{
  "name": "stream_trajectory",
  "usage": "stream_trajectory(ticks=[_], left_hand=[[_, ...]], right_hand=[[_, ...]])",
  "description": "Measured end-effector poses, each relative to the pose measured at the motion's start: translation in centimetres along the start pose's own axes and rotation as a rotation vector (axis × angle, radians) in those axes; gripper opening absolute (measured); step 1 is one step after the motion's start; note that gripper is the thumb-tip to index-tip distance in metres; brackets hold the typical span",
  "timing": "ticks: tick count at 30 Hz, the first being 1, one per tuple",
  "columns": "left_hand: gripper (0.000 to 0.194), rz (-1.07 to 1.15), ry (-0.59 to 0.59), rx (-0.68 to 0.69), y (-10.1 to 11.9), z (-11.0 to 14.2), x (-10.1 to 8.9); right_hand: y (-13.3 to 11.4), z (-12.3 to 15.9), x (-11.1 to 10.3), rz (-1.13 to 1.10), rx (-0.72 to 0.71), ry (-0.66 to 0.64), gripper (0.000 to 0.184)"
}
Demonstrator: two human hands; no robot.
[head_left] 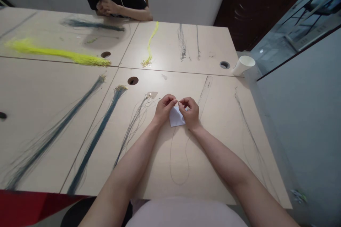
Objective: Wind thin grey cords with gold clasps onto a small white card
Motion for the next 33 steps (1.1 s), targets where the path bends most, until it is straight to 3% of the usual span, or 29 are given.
stream_trajectory(ticks=[33], left_hand=[[0.021,0.046,-0.009,-0.027,-0.17,0.01,0.16]], right_hand=[[0.34,0.12,-0.04,0.001,0.015,0.019,0.005]])
Point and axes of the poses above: each hand's wrist, its own z-axis away from the middle knuckle, its own x-axis out of the palm, y = z × x, the point moved 5 cm from there along -z, towards the middle knuckle, and after that the axes turned 13 degrees about -y, right-handed, at the moved point
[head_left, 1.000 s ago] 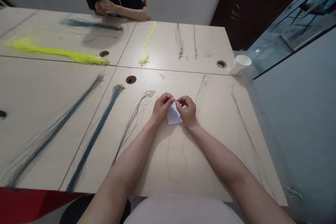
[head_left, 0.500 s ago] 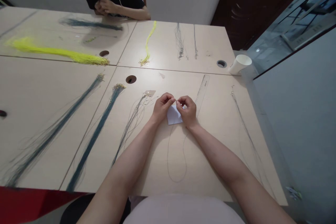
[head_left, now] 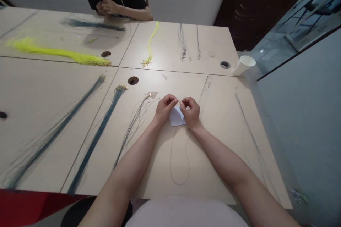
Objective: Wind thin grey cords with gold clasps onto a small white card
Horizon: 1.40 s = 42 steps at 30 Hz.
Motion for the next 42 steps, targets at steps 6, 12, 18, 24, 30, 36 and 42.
stream_trajectory(ticks=[6,12,18,24,30,36,42], left_hand=[[0.019,0.013,-0.007,0.014,0.04,-0.01,0.08],[0.02,-0.025,-0.007,0.017,0.03,-0.01,-0.05],[0.02,-0.022,0.001,0.011,0.1,0.02,-0.11],[0.019,-0.025,-0.012,0.035,0.13,-0.02,-0.06],[0.018,-0.03,-0.021,0.056,0.14,-0.01,-0.03],[0.018,-0.036,-0.018,0.05,0.19,0.02,0.03],[0.018,-0.048,-0.013,0.06,0.23,0.01,-0.01]], right_hand=[[0.0,-0.03,0.01,-0.003,0.0,-0.004,0.004],[0.16,-0.04,0.08,-0.019,0.006,-0.023,0.005],[0.37,-0.01,0.11,-0.055,0.009,-0.044,0.008],[0.24,-0.03,0.09,-0.044,0.012,-0.048,0.007],[0.19,0.01,0.08,-0.032,0.039,-0.046,0.007],[0.18,0.04,0.07,-0.052,0.038,-0.041,0.006],[0.3,-0.03,0.11,-0.055,0.044,-0.034,0.005]])
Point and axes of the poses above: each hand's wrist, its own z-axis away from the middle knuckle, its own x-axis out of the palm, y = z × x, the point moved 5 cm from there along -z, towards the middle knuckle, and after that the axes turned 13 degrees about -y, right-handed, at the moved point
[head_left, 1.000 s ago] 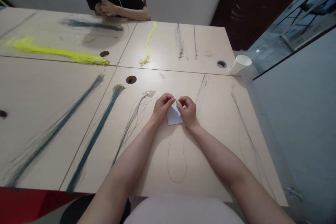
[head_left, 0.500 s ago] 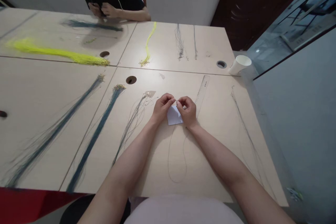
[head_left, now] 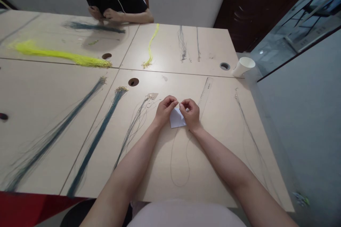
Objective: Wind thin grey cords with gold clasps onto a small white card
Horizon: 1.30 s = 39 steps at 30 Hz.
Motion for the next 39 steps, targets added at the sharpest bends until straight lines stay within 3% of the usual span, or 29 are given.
stream_trajectory(ticks=[39], left_hand=[[0.021,-0.024,0.001,-0.005,0.17,0.03,0.0]], right_hand=[[0.27,0.03,0.07,-0.006,0.024,-0.02,0.008]])
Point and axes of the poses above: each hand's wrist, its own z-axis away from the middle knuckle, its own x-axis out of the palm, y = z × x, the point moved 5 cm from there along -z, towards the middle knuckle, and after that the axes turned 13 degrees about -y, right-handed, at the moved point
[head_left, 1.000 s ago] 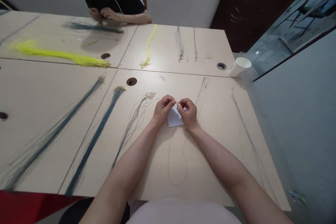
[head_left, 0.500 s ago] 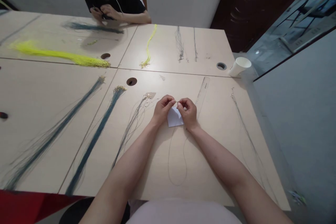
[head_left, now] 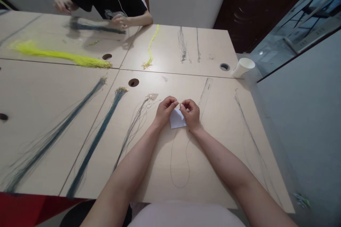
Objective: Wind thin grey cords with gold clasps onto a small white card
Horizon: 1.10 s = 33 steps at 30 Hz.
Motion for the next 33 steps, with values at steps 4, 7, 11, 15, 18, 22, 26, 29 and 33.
stream_trajectory(ticks=[4,7,11,15,18,22,26,29,33], left_hand=[[0.02,0.001,-0.006,-0.003,-0.08,-0.01,-0.04],[0.021,0.004,-0.01,-0.003,-0.09,-0.02,-0.02],[0.021,0.015,-0.008,-0.007,-0.1,-0.04,0.03],[0.021,0.007,-0.002,-0.006,-0.03,-0.03,0.06],[0.021,0.002,-0.007,0.01,0.05,-0.02,0.07],[0.022,-0.01,-0.018,0.001,0.0,-0.03,0.09],[0.022,-0.003,-0.006,-0.002,-0.03,-0.04,0.03],[0.021,0.006,0.001,0.002,-0.08,-0.03,-0.02],[0.021,0.004,-0.001,-0.002,-0.16,0.0,-0.05]], right_hand=[[0.0,-0.01,-0.01,-0.019,-0.013,0.003,0.007],[0.03,-0.02,0.0,-0.021,-0.019,0.005,0.007],[0.03,0.0,0.0,-0.007,-0.014,0.003,0.007],[0.05,0.02,0.0,-0.004,-0.01,0.004,0.007],[0.03,0.01,-0.02,-0.006,-0.022,0.008,0.006],[0.11,-0.01,0.01,-0.002,-0.01,0.0,0.006],[0.32,-0.03,0.08,-0.02,0.011,-0.01,0.008],[0.44,-0.03,0.12,-0.036,0.017,-0.015,0.008],[0.46,-0.01,0.14,-0.053,0.017,-0.012,0.009]])
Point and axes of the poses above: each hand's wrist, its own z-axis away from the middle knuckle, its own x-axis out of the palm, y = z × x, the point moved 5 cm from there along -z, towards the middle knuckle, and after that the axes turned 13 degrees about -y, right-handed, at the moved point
